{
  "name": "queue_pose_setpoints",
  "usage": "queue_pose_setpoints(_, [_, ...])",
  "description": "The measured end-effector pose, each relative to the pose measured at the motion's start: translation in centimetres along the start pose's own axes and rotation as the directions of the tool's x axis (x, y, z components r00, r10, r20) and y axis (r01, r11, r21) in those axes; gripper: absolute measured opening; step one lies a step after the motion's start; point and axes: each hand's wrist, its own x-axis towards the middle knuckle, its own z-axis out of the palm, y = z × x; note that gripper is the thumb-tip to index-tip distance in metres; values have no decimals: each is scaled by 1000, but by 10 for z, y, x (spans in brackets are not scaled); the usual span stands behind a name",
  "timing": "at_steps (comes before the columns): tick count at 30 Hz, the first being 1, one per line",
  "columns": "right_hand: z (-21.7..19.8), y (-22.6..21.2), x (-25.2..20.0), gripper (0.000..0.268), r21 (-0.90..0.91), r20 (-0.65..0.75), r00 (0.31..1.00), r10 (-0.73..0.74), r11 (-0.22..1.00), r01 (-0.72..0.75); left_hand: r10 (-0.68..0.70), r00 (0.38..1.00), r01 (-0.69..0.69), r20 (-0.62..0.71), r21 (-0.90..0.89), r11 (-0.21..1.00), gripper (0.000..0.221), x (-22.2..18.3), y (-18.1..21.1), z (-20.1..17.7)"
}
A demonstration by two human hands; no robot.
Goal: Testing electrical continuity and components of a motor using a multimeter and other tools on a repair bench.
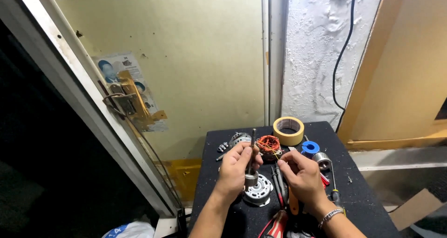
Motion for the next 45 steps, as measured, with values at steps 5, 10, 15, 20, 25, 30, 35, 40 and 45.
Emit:
queue_pose_setpoints(5, [0,-1,-2,15,-20,-16,1000,-15,1000,15,-80,996,77,-41,-82,994,15,4,-9,-2])
queue_pose_setpoints(10, [-1,-5,0,14,-40,-18,1000,-21,999,20,-122,990,108,-76,-165,980,12,2,0,0])
queue_pose_setpoints(15, [0,-7,-2,16,-28,-4,1000,-19,999,19,-69,989,51,-127,-139,989,14,0,8,2])
queue_pose_setpoints(20, [3,0,-3,13,-30,-1,1000,-14,999,14,-125,980,93,-154,-202,975,15,-1,14,-1])
queue_pose_setpoints(25, [4,0,-4,11,-8,23,1000,-3,1000,3,-230,951,166,-207,-286,944,17,-3,23,7])
queue_pose_setpoints(30, [4,0,-4,13,-12,3,1000,22,1000,-22,-204,953,150,-226,-235,960,18,-1,17,2])
queue_pose_setpoints(35, [4,0,-4,13,-16,8,999,34,999,-34,-221,965,172,-141,-297,939,20,-1,15,-2])
queue_pose_setpoints(40, [5,-3,-5,13,7,17,997,73,997,-73,-206,968,160,-146,-276,948,19,-2,13,-1])
queue_pose_setpoints(45, [7,-5,-7,11,13,22,1000,9,1000,-9,-80,972,84,-221,10,996,22,-3,13,6])
